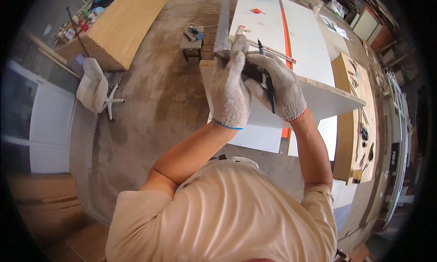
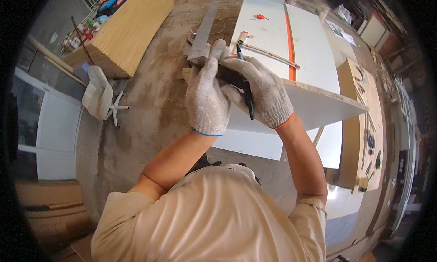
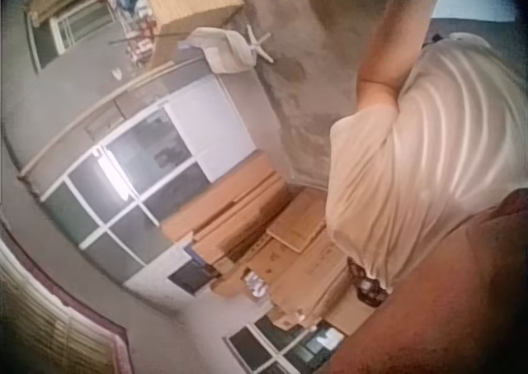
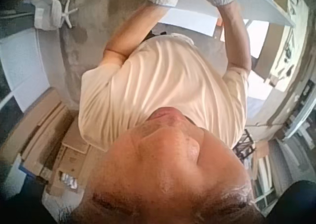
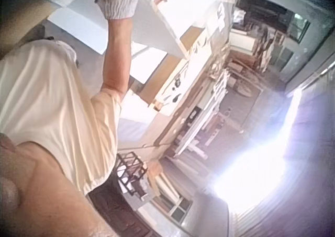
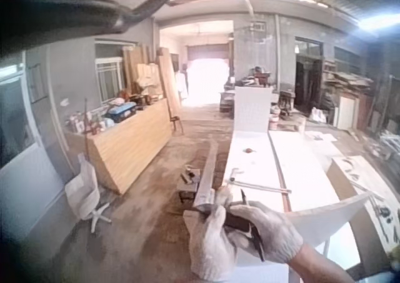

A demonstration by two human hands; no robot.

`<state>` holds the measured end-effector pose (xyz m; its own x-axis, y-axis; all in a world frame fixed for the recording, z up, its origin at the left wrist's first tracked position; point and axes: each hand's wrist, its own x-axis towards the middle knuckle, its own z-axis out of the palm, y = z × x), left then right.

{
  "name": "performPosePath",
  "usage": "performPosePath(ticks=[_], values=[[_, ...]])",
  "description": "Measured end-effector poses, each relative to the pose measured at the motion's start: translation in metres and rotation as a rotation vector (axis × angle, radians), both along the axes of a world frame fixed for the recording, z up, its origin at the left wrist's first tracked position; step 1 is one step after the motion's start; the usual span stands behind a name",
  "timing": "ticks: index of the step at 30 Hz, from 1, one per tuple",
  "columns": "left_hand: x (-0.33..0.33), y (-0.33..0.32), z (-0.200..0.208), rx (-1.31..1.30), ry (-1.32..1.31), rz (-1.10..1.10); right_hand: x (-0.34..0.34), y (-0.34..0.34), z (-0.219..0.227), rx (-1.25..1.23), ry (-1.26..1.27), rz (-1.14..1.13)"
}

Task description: The person uses a square ruler and a pen to mark a line on a white cabinet panel. Then they use a hole saw drill bit to drill a hole at the marked location.

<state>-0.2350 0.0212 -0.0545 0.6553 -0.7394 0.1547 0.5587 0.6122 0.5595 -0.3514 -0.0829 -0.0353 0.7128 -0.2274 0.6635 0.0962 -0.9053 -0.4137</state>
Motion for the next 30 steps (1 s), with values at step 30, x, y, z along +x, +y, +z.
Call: performPosePath(ticks=[30], values=[[0.082, 0.001, 0.019, 0.538, -2.140, 0.497, -0.005, 0.030, -0.009, 0.496, -0.844, -0.506]])
